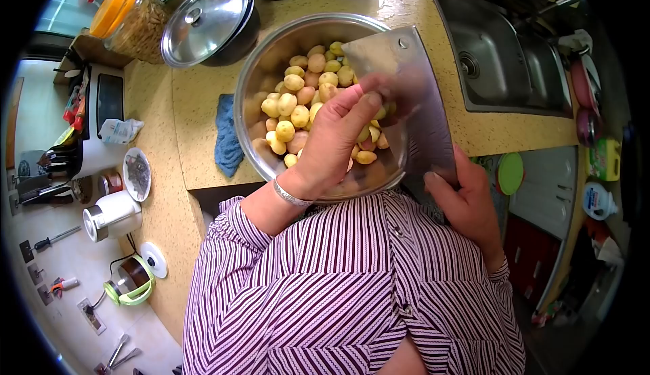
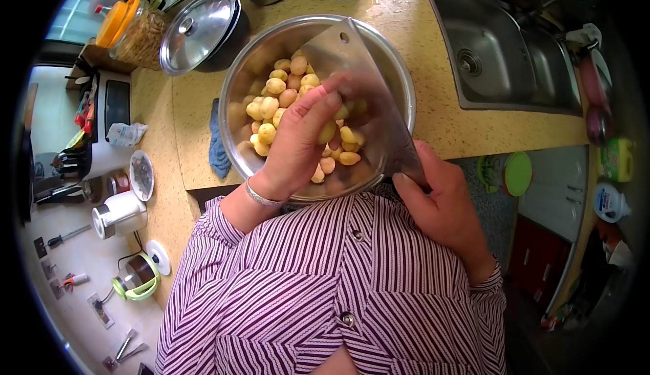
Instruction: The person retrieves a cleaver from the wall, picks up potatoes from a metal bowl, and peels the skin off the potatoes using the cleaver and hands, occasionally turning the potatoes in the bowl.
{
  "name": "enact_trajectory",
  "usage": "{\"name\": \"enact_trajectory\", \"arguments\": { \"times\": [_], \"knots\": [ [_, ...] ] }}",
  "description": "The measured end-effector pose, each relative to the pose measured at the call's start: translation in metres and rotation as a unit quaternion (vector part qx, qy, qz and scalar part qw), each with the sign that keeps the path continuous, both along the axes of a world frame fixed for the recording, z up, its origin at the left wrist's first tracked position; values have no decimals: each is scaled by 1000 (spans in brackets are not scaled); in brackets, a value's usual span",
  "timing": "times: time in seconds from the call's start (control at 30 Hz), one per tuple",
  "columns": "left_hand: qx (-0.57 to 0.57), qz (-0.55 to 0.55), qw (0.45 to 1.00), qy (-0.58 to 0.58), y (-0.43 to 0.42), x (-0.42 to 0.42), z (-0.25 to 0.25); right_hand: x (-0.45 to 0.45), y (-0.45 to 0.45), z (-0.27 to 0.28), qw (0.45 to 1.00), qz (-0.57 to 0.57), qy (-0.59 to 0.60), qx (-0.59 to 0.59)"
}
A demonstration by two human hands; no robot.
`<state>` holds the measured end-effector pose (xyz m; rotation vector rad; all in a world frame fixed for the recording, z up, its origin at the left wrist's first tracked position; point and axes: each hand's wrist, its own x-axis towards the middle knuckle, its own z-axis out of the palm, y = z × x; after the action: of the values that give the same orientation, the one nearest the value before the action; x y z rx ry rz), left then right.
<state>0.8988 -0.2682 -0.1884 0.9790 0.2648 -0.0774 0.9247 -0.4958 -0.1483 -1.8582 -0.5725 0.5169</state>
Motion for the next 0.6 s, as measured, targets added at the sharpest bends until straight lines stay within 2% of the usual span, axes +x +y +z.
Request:
{"name": "enact_trajectory", "arguments": {
  "times": [0.07,0.1,0.17,0.23,0.37,0.53,0.6],
  "knots": [
    [-26,-26,999,1,11,-2,-3,5,-3,2,995,11,100,18],
    [-53,-54,997,2,13,-2,-3,7,-5,2,995,14,100,18],
    [-35,-40,998,20,11,-3,-1,10,-8,2,978,23,206,12],
    [-17,-27,999,37,12,-8,-1,8,-8,-2,973,23,230,25],
    [-39,-71,997,10,20,-10,-4,14,-11,-8,949,22,309,57],
    [-102,-116,988,-19,26,-13,-8,12,-14,-13,945,34,316,79],
    [-124,-113,986,14,25,-12,-1,12,-14,-10,946,33,313,78]
  ]
}}
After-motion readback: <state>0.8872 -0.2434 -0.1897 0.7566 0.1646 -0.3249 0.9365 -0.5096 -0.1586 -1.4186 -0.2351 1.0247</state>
